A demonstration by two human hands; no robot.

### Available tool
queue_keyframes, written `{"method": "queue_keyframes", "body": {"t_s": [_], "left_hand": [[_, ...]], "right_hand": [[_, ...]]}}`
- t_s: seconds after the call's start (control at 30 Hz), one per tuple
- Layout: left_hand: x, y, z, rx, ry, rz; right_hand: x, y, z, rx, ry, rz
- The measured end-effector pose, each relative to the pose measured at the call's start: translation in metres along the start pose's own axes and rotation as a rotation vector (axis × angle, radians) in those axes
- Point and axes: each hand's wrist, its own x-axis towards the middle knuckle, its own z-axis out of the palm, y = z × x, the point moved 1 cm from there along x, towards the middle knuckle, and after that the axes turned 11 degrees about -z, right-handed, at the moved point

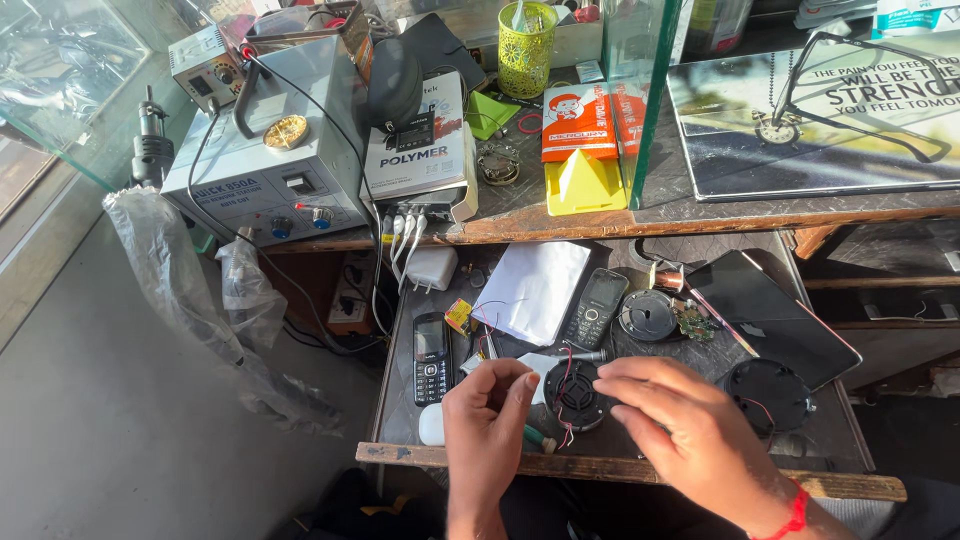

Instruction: The person is repairing a small black speaker by hand; they use a screwdriver to manipulate the internal components and wires before assembling the cylindrical housing.

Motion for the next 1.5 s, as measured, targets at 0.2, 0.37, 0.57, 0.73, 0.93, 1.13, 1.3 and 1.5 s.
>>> {"method": "queue_keyframes", "body": {"t_s": [0.2,0.37,0.57,0.73,0.93,1.13,1.3,1.5], "left_hand": [[-0.008,0.022,-0.017,0.496,-0.33,0.117],[-0.01,0.019,-0.003,0.388,-0.253,0.042],[-0.008,0.013,0.0,0.208,-0.226,0.217],[-0.005,0.004,0.004,0.136,-0.239,0.179],[-0.006,0.001,0.008,0.089,-0.303,0.055],[-0.009,0.004,0.012,0.107,-0.344,0.107],[-0.015,0.007,0.02,0.203,-0.362,0.05],[-0.017,0.016,0.021,0.275,-0.38,0.058]], "right_hand": [[-0.007,0.001,-0.045,-0.125,0.138,0.079],[-0.018,-0.004,-0.035,-0.087,0.065,0.229],[-0.029,-0.001,0.006,-0.016,0.006,0.133],[-0.027,0.0,0.013,-0.011,0.04,0.177],[-0.021,0.002,0.026,0.029,0.101,0.14],[-0.023,0.004,0.026,0.14,0.116,0.219],[-0.028,0.007,0.019,0.122,0.096,0.251],[-0.033,0.013,0.014,0.288,0.066,0.491]]}}
